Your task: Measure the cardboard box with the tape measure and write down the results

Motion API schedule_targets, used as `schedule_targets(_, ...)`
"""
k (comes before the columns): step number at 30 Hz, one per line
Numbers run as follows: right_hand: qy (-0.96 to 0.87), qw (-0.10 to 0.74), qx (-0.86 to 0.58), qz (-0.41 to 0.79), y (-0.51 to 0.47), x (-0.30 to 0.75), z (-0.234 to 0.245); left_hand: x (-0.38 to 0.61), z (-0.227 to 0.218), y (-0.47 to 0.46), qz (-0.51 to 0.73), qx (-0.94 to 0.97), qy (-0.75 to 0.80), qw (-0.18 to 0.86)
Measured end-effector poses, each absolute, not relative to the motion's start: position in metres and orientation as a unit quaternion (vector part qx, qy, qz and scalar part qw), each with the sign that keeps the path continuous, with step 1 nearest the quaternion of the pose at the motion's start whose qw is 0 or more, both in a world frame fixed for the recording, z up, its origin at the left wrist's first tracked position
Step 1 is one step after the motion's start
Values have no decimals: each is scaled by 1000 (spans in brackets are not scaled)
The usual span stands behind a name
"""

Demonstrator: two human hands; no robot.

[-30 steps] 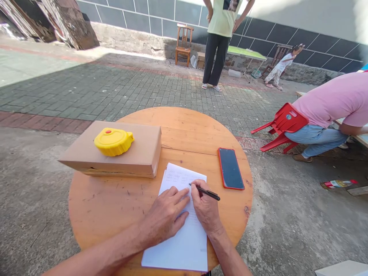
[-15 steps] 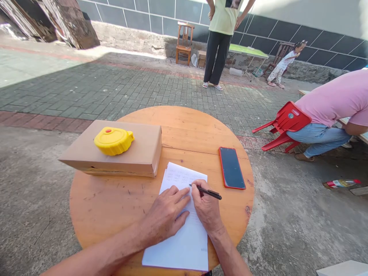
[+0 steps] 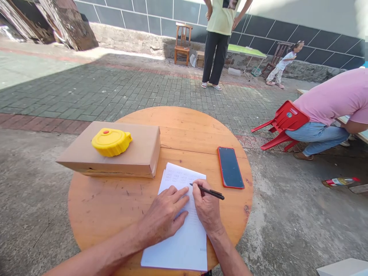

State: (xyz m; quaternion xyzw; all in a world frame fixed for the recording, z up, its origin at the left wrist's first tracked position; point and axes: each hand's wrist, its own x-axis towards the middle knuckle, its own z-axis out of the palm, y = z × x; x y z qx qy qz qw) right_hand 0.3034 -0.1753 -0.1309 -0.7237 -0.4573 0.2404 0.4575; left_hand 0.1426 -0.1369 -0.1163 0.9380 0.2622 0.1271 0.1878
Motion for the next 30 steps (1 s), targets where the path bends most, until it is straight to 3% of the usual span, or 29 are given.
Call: schedule_targets(30,-500,438,-718,205,-175,304,-130,144,-118,-137,131,937,262,191)
